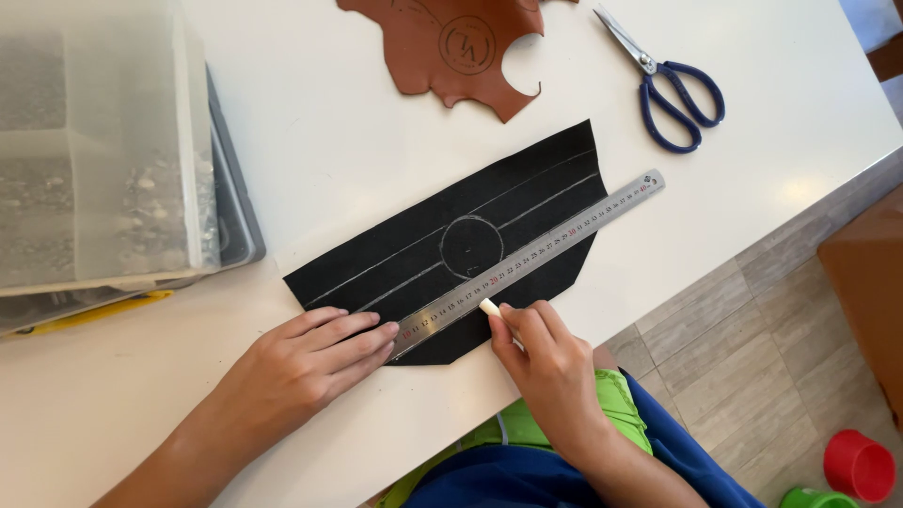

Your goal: Marking lines on a piece of black leather using a ruler and a white marking tool

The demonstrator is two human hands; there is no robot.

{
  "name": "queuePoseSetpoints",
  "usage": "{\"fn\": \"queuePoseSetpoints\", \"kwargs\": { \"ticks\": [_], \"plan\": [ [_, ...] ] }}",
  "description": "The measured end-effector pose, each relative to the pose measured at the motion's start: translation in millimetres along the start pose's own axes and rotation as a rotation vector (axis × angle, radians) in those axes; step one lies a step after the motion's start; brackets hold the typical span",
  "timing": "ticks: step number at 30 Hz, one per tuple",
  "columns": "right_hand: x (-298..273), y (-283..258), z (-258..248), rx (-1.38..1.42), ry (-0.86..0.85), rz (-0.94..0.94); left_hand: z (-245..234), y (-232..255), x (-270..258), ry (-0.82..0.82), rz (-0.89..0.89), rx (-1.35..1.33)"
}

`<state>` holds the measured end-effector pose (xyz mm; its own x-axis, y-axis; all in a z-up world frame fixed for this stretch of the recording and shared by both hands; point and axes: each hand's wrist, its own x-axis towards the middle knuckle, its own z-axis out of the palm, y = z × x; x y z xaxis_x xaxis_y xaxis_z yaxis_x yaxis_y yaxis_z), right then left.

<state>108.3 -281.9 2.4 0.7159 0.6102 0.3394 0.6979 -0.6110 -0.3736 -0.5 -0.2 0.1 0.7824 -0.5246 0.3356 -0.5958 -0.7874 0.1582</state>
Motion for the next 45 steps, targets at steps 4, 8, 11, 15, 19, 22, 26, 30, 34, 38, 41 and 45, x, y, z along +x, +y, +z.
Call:
{"fn": "queuePoseSetpoints", "kwargs": {
  "ticks": [4, 8, 11, 15, 19, 22, 26, 30, 34, 38, 41, 45],
  "plan": [
    [3.1, 9.2, -4.3, -0.002, 0.003, 0.024, -0.9, -0.6, 0.1, -0.021, 0.010, -0.001],
    [6.0, 18.9, -8.2, -0.009, 0.007, 0.076, -4.4, -0.9, 3.3, -0.023, 0.003, -0.068],
    [9.1, 26.9, -11.0, 0.018, 0.013, 0.102, -7.5, -2.6, 5.3, -0.035, 0.011, -0.082],
    [12.7, 34.8, -14.1, 0.038, 0.030, 0.118, -7.6, -3.8, 7.2, -0.029, 0.019, -0.097],
    [15.8, 43.6, -16.4, 0.036, 0.035, 0.129, -5.3, -5.6, 4.5, -0.064, 0.027, -0.054],
    [20.2, 51.0, -20.8, 0.057, 0.032, 0.115, -5.6, -6.2, 5.5, -0.026, 0.028, -0.103],
    [24.8, 60.7, -24.7, 0.043, 0.061, 0.173, -2.9, -6.1, 2.8, -0.058, 0.052, -0.096],
    [26.8, 72.2, -26.5, 0.000, 0.081, 0.191, -1.5, -7.1, 4.2, -0.015, 0.080, -0.064],
    [30.4, 81.6, -29.5, 0.016, 0.079, 0.191, -2.6, -8.5, 6.0, -0.026, 0.073, -0.072],
    [30.2, 87.2, -28.4, 0.018, 0.108, 0.202, -3.7, -8.9, 7.2, -0.026, 0.078, -0.054],
    [31.6, 89.6, -29.8, 0.021, 0.120, 0.209, -3.8, -8.4, 7.3, -0.029, 0.071, -0.055],
    [34.0, 96.7, -31.9, 0.021, 0.146, 0.247, -1.7, -7.2, 2.1, -0.056, 0.059, -0.080]
  ]
}}
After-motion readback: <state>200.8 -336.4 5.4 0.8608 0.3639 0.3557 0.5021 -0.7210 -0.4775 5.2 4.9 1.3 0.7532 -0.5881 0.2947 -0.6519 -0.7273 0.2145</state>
